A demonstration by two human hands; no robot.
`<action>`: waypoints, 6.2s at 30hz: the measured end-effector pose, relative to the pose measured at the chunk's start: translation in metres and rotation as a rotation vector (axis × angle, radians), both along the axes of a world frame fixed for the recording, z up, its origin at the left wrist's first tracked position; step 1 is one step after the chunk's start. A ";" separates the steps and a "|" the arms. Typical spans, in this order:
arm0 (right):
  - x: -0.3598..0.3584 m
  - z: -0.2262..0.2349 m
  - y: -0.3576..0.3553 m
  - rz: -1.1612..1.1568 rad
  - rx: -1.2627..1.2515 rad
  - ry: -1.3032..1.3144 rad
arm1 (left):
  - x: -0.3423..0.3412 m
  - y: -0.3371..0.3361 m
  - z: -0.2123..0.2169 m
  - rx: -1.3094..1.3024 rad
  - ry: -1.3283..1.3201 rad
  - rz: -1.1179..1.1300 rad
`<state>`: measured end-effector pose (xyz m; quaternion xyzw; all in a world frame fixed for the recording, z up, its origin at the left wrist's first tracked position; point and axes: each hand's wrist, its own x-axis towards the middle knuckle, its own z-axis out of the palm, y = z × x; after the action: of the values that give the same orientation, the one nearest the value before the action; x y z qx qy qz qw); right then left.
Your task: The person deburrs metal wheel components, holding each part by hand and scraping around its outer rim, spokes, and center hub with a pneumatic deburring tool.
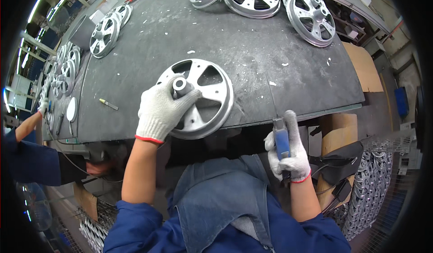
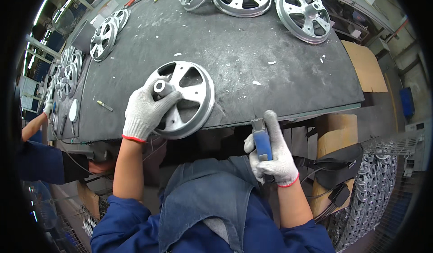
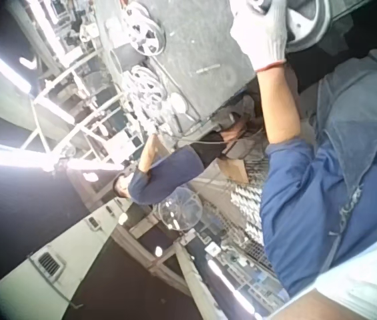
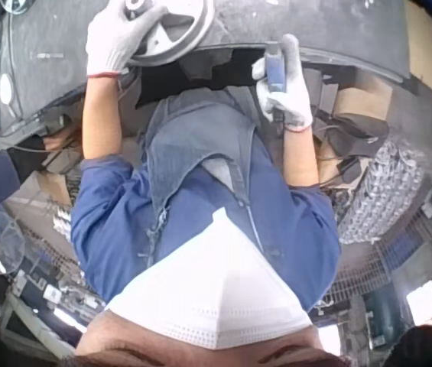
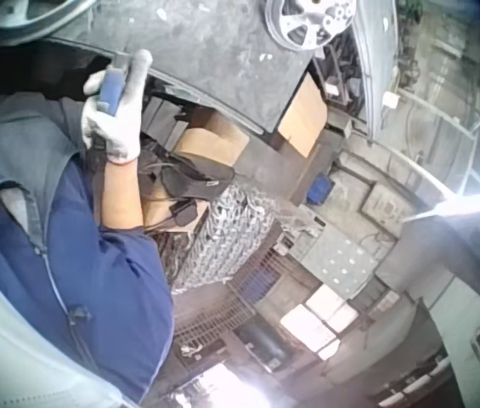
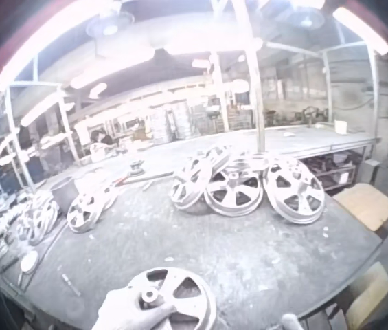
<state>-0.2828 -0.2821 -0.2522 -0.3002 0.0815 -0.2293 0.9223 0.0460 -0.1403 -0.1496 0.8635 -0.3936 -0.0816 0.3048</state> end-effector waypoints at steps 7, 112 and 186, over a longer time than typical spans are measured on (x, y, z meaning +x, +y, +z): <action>0.018 0.005 0.006 -0.003 -0.129 0.060 | -0.031 0.006 0.025 0.251 -0.158 0.122; 0.017 0.058 -0.004 0.324 0.240 0.332 | -0.046 0.013 -0.010 0.049 -0.433 -0.222; -0.001 0.068 0.006 0.067 -0.863 0.877 | -0.042 -0.016 0.003 -0.016 -0.357 -0.221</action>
<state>-0.2839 -0.2760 -0.1842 -0.7152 0.3437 -0.0675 0.6048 0.0039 -0.1563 -0.1466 0.8132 -0.5345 0.0429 0.2262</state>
